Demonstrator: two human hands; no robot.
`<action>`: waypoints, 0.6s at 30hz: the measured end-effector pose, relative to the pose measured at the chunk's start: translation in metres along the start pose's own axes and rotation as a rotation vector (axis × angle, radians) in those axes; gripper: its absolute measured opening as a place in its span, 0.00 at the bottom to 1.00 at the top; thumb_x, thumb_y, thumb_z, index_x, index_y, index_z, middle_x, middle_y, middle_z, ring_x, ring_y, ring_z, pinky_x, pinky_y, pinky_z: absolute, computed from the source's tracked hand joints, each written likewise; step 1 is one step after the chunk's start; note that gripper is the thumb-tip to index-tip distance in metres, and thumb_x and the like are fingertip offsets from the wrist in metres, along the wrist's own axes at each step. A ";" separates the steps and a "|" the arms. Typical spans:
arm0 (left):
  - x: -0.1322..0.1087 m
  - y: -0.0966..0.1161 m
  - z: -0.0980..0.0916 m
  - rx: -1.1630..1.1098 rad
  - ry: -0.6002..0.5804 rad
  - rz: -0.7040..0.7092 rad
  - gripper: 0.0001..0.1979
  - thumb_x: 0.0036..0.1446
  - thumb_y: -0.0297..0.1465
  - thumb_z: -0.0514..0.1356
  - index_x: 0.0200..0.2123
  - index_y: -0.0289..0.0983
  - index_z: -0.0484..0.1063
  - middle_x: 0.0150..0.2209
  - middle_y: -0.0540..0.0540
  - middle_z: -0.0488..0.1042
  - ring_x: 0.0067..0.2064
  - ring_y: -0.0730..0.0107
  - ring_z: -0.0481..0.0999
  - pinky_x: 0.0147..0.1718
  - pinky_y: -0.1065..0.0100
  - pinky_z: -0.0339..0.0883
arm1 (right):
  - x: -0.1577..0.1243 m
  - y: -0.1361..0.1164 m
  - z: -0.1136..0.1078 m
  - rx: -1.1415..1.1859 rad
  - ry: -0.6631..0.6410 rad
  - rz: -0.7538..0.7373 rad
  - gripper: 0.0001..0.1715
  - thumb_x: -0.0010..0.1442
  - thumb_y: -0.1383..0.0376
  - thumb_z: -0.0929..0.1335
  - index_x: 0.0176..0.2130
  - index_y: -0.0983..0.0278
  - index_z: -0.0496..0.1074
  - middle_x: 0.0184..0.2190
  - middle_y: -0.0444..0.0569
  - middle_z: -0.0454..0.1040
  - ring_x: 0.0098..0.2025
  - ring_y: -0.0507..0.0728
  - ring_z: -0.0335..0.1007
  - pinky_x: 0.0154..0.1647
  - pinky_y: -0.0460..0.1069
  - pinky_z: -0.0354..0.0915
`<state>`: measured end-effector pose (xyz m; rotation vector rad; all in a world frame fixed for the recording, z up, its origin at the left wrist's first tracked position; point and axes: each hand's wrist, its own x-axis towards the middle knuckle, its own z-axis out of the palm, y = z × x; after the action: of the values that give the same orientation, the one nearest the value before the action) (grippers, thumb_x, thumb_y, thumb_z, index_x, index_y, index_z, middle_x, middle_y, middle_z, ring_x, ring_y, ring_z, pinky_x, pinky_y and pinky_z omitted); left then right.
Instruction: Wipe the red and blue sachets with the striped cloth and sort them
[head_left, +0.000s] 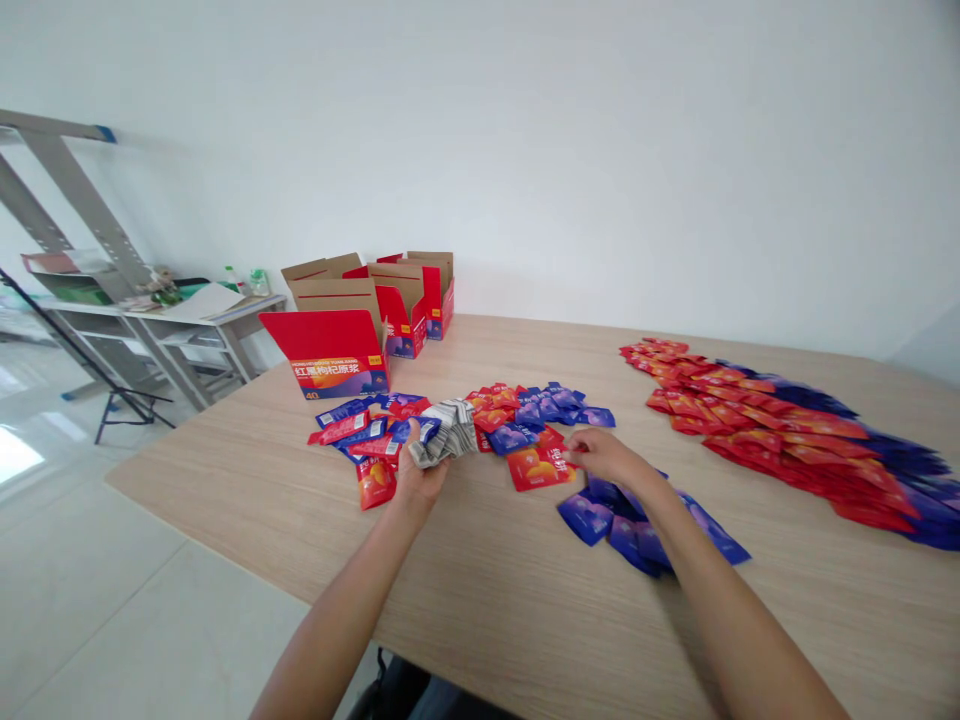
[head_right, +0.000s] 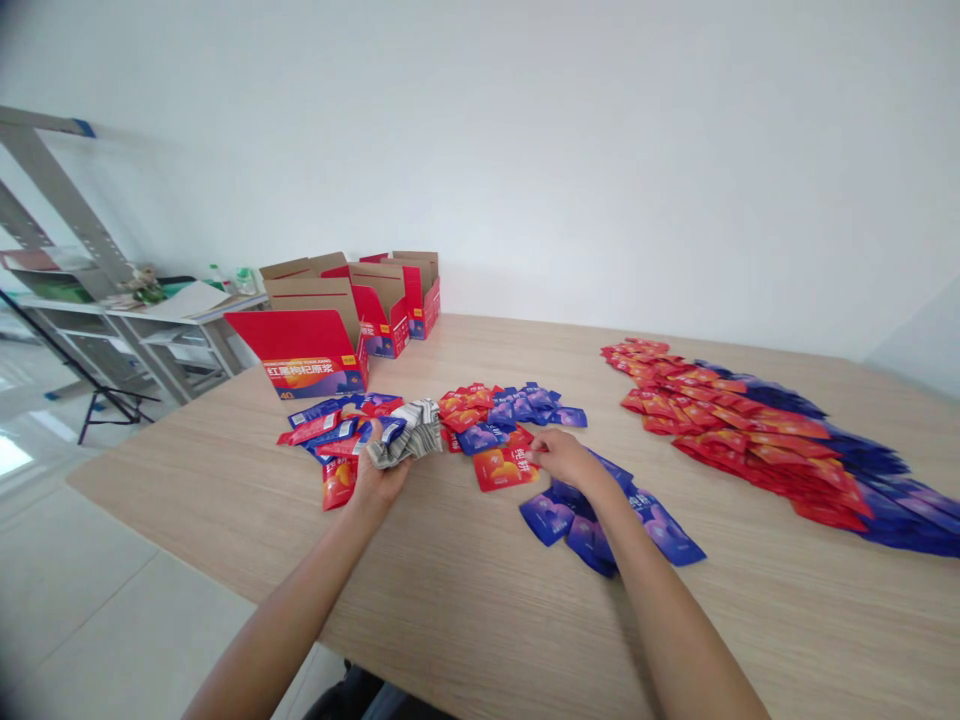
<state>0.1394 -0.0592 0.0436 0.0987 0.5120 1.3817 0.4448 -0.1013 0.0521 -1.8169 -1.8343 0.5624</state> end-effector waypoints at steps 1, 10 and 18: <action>-0.003 -0.003 -0.001 0.008 -0.021 -0.029 0.10 0.66 0.31 0.58 0.45 0.34 0.77 0.34 0.43 0.83 0.34 0.63 0.83 0.40 0.62 0.78 | -0.001 -0.001 -0.007 -0.004 0.028 -0.005 0.06 0.49 0.65 0.68 0.22 0.62 0.70 0.21 0.43 0.72 0.27 0.55 0.67 0.31 0.47 0.60; -0.013 -0.029 -0.008 0.167 0.014 -0.168 0.08 0.55 0.19 0.64 0.39 0.32 0.77 0.33 0.44 0.83 0.31 0.66 0.83 0.39 0.65 0.78 | -0.025 -0.026 -0.049 -0.039 0.377 -0.084 0.11 0.59 0.57 0.63 0.30 0.60 0.69 0.25 0.45 0.74 0.28 0.57 0.68 0.30 0.48 0.59; 0.005 -0.012 -0.005 0.132 0.150 -0.060 0.06 0.64 0.29 0.60 0.39 0.33 0.76 0.31 0.45 0.81 0.29 0.68 0.81 0.36 0.68 0.76 | -0.022 -0.049 -0.030 0.024 0.242 -0.162 0.11 0.59 0.57 0.63 0.30 0.60 0.69 0.25 0.45 0.75 0.29 0.57 0.70 0.31 0.49 0.62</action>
<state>0.1485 -0.0583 0.0333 0.0861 0.7263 1.3022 0.4242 -0.1261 0.1046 -1.6238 -1.7796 0.2901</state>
